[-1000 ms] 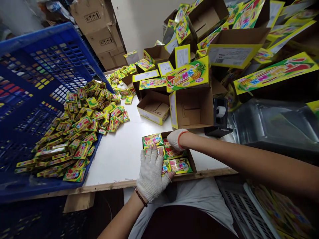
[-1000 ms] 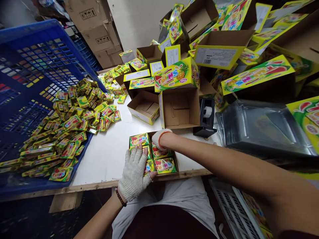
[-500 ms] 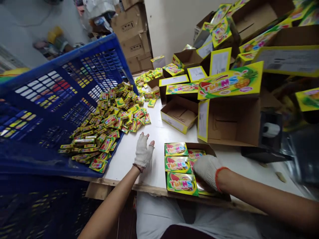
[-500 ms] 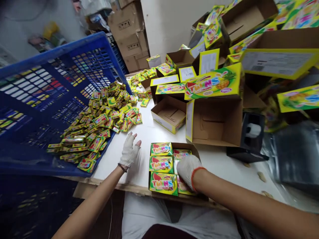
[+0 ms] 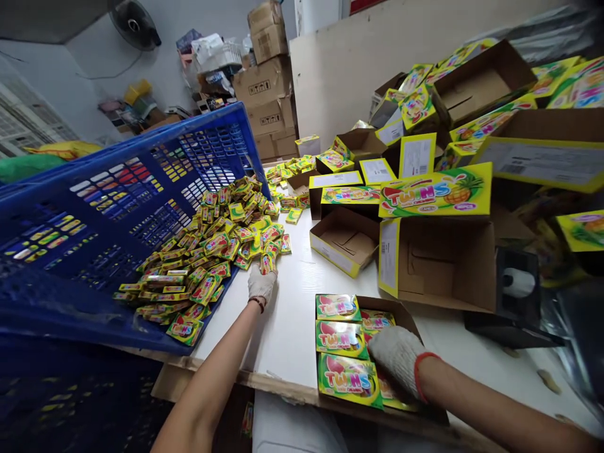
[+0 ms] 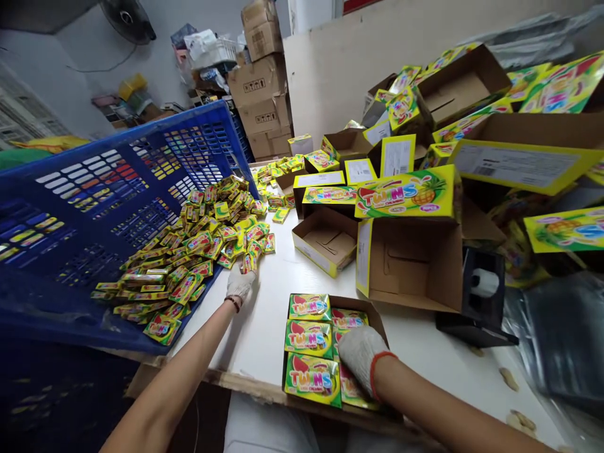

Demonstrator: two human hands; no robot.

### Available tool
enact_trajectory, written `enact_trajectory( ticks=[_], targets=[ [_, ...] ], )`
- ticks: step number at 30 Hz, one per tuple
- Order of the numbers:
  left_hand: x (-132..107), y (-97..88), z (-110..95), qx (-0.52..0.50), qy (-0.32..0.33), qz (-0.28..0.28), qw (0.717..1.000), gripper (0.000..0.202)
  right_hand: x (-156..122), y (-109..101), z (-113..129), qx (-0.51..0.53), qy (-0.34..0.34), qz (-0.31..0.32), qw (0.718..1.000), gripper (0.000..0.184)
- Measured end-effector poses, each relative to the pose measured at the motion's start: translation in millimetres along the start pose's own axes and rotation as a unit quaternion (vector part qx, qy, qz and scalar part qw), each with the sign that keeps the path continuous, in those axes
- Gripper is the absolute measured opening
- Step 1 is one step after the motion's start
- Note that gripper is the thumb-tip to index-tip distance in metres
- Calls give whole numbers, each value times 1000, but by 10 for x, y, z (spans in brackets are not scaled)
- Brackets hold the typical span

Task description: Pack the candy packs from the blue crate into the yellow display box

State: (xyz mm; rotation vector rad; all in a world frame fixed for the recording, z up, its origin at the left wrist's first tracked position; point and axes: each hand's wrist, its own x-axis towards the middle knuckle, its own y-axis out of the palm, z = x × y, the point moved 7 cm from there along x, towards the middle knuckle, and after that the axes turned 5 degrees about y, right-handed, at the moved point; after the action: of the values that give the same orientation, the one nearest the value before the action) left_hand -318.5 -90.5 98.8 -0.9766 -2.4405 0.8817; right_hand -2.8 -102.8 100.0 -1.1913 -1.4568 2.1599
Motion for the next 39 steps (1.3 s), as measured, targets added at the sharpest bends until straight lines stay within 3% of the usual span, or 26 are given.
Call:
enact_trajectory(
  ticks=[3,5,8,10,11,13,16,20,24,27,39],
  targets=[
    [-368,-55,-294,-21,84,48,995,44,-91,-331,-126,14,-1,32,999,14],
    [-663,-148,-714,-20,238,61,969,49,-161,-679,-213,54,-8,23,998,11],
    [-1248,-220,-1382,0,503,69,861,53,-271,-1252,-313,181,-10,-77,980,28],
    [-1573,-153,-1631,17,583,81,808,58,-349,-1446,-325,250,-33,-110,961,32],
    [-1681,-96,-1694,24,591,84,802,61,-380,-1467,-334,261,-40,-110,958,29],
    [-1801,36,-1705,42,558,81,825,68,-415,-1402,-426,231,-14,-104,967,20],
    [-1897,272,-1524,119,475,110,865,76,-409,-1191,-696,144,99,-100,980,16],
    [-2002,480,-1231,232,423,181,857,67,-292,-874,-757,67,175,-33,982,23],
    [-2006,465,-1112,230,426,170,858,66,-180,-737,-559,32,176,-14,984,34],
    [-1997,455,-1079,205,432,165,863,66,-163,-663,-457,17,157,-16,987,29],
    [-2003,454,-1054,186,408,170,877,70,-66,-368,-120,-96,126,-108,981,32]
  ],
)
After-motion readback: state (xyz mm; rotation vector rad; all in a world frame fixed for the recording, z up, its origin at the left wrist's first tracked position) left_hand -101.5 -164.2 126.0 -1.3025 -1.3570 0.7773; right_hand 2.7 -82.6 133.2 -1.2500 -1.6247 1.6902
